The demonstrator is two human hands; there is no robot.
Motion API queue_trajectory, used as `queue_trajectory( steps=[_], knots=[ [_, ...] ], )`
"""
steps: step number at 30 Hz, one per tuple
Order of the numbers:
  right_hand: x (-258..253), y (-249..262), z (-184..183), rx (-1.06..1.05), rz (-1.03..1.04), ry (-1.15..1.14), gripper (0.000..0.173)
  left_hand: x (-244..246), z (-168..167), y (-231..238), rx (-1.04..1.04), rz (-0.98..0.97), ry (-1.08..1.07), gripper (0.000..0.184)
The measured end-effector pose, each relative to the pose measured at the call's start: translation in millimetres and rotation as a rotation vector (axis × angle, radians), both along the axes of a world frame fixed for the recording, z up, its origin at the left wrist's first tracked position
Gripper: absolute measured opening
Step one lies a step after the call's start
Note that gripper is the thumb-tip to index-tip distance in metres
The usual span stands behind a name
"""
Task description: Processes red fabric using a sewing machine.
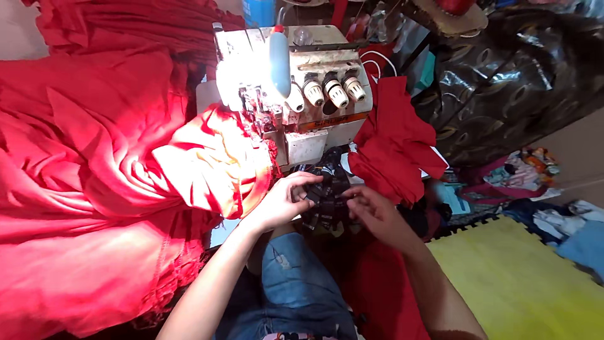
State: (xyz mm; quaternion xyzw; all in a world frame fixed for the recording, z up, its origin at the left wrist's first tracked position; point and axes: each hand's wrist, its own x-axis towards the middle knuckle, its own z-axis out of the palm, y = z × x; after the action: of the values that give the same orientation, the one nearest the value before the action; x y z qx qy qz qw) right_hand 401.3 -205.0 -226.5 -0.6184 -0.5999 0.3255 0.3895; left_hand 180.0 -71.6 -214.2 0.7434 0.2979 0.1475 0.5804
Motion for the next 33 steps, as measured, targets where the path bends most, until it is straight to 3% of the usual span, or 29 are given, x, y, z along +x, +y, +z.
queue_trajectory(
  steps=[3,6,12,18,23,28,33],
  knots=[
    [33,-5,-6,0.174,-0.166,-0.422,0.033,0,0,2,0.075,0.034,0.043,0.044],
    [47,-3,-10,0.169,-0.183,-0.599,0.026,3,-2,3,0.118,0.043,0.062,0.044],
    [31,17,-15,0.166,-0.140,-0.535,0.027,6,-1,-1,0.142,0.055,0.081,0.047],
    [6,40,-40,0.482,-0.290,-0.538,0.027,4,2,-3,0.165,0.060,0.024,0.048],
    [-6,57,-57,0.639,-0.371,-0.502,0.029,-11,10,-25,0.073,0.217,-0.200,0.061],
    [-8,43,-44,0.748,-0.473,-0.394,0.029,-24,24,-48,-0.077,0.259,-0.410,0.058],
    [-49,20,4,0.623,-0.046,-0.061,0.037,-31,28,-62,0.006,0.267,-0.419,0.055]
  ],
)
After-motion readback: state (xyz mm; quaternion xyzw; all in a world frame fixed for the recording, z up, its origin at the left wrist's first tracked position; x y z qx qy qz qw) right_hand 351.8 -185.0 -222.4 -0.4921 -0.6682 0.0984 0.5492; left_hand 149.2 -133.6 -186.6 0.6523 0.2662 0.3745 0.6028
